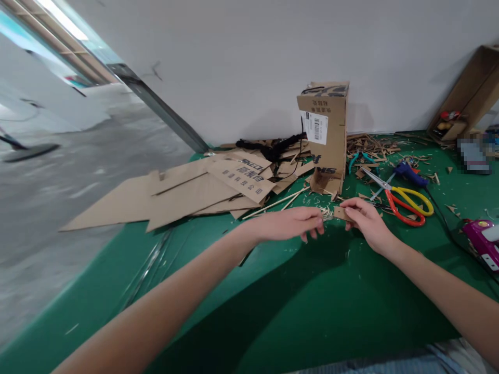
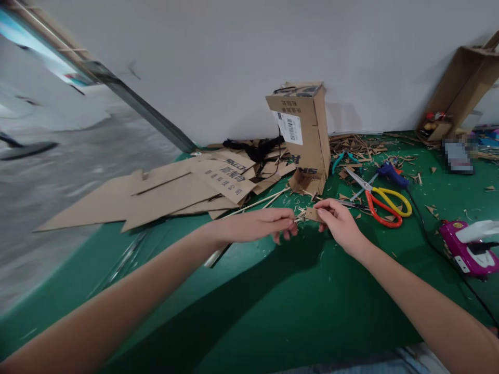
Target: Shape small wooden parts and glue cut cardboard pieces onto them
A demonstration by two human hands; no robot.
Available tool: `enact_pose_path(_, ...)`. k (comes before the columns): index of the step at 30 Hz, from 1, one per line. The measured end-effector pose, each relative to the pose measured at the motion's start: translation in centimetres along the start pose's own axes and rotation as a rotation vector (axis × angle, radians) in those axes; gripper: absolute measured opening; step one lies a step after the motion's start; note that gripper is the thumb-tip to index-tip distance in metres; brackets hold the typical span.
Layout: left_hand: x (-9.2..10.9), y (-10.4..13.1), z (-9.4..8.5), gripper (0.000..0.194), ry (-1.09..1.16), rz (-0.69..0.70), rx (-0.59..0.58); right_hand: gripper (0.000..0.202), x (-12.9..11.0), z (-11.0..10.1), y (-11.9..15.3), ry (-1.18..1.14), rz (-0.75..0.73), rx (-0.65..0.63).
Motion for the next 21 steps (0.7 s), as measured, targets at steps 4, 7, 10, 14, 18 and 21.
enact_pose_path(4,3.7,0.3,0.7,0.026,-0.085,0.112,-0.383,0.022,-0.7,0.6,0.5,-0.241,0.037,-0.079)
enact_pose_path(7,3.9,-0.8,2.1,0.032,0.189,0.247,-0.473,0.022,-1.4,0.8,1.0,-0.366,0.097,-0.07)
enact_pose_path(10,2.8,-2.3,2.8,0.036,0.459,0.317,-0.395,0.024,-1.7,0.6,1.3,-0.384,0.144,-0.09)
enact_pose_path(14,1.3,-3.3,1.8,0.031,0.707,0.384,-0.177,0.023,-2.2,-0.3,0.8,-0.458,0.106,-0.023)
enact_pose_path(18,0.2,-3.6,-0.6,0.026,0.772,0.378,0.166,0.017,-3.2,-2.2,0.1,-0.507,0.031,0.042)
enact_pose_path(21,-0.2,-3.4,-1.8,0.019,0.679,0.288,0.324,0.016,-3.7,-3.7,-0.1,-0.25,-0.032,0.025)
Point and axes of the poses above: each hand's wrist, its own y-axis away from the middle knuckle, its own z-axis out of the palm, x = y × z, the point moved 1 cm from there along -y, towards the middle knuckle, and after that the axes turned 1 degree about x, right-handed, at the moved point
